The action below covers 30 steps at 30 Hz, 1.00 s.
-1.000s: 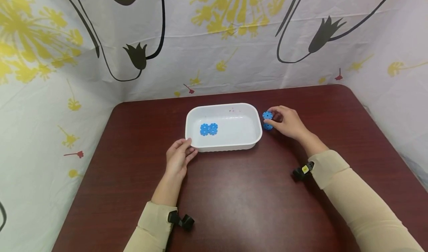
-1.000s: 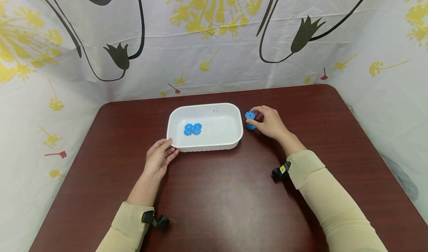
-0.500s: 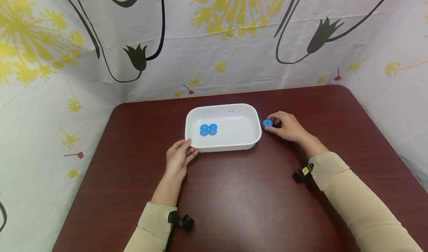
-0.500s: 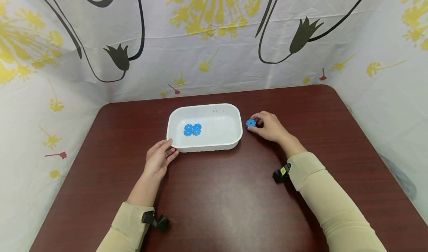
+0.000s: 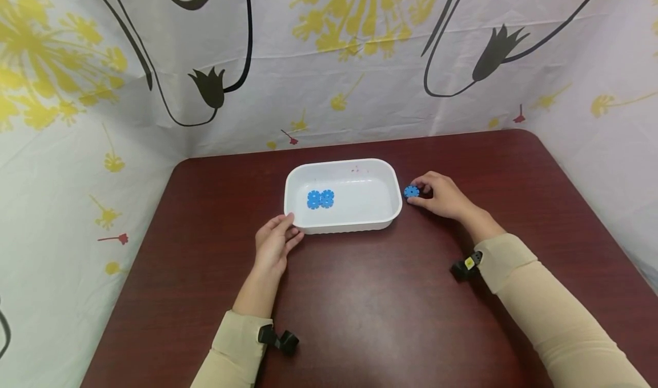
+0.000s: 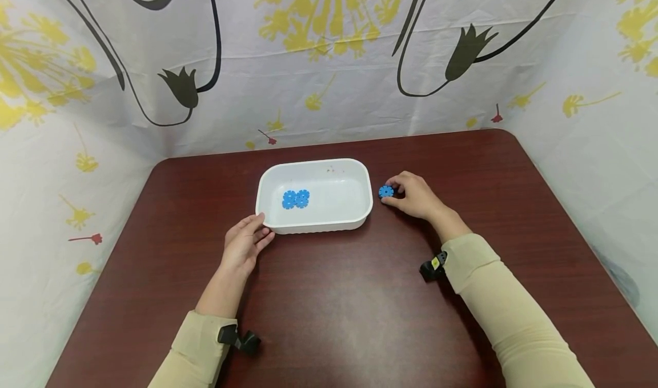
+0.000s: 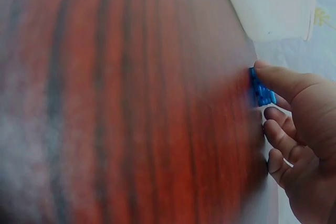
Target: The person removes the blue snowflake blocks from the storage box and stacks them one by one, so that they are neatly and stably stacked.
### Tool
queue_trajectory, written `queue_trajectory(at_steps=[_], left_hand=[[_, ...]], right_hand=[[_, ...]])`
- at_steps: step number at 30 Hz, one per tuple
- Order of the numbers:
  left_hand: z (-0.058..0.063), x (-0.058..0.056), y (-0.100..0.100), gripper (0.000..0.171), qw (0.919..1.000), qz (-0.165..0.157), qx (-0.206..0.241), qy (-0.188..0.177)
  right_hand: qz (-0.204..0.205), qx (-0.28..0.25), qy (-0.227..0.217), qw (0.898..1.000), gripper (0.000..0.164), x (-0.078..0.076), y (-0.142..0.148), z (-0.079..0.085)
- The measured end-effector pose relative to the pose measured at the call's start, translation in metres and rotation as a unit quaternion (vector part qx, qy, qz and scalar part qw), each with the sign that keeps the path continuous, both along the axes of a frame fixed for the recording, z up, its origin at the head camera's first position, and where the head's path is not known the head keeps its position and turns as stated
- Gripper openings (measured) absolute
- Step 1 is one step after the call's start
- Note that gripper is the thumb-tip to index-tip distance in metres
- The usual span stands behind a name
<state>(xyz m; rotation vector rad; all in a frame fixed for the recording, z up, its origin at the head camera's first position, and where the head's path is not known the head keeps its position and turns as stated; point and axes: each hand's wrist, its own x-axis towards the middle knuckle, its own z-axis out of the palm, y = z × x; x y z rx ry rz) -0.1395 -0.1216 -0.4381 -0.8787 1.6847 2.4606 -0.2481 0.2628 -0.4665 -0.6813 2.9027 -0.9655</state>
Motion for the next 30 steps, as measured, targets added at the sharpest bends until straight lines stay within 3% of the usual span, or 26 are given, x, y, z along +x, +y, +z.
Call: queue_trajectory(at_steps=[8, 18, 24, 30], left_hand=[[-0.001, 0.0, -0.002, 0.016, 1.0, 0.0, 0.002, 0.0], [-0.002, 0.001, -0.002, 0.015, 0.9998, 0.003, 0.016, 0.01], [-0.003, -0.001, -0.002, 0.016, 0.9997, 0.006, 0.018, 0.012], [-0.004, -0.002, -0.001, 0.015, 0.9998, 0.003, 0.015, 0.011]], right_hand=[[-0.011, -0.021, -0.006, 1.0, 0.041, -0.002, -0.001, 0.001], [-0.099, -0.109, 0.005, 0.989, 0.034, -0.007, -0.019, 0.021], [-0.091, -0.169, 0.002, 0.981, 0.036, -0.009, -0.04, 0.037], [-0.069, -0.193, 0.003, 0.979, 0.031, -0.01, -0.061, 0.049]])
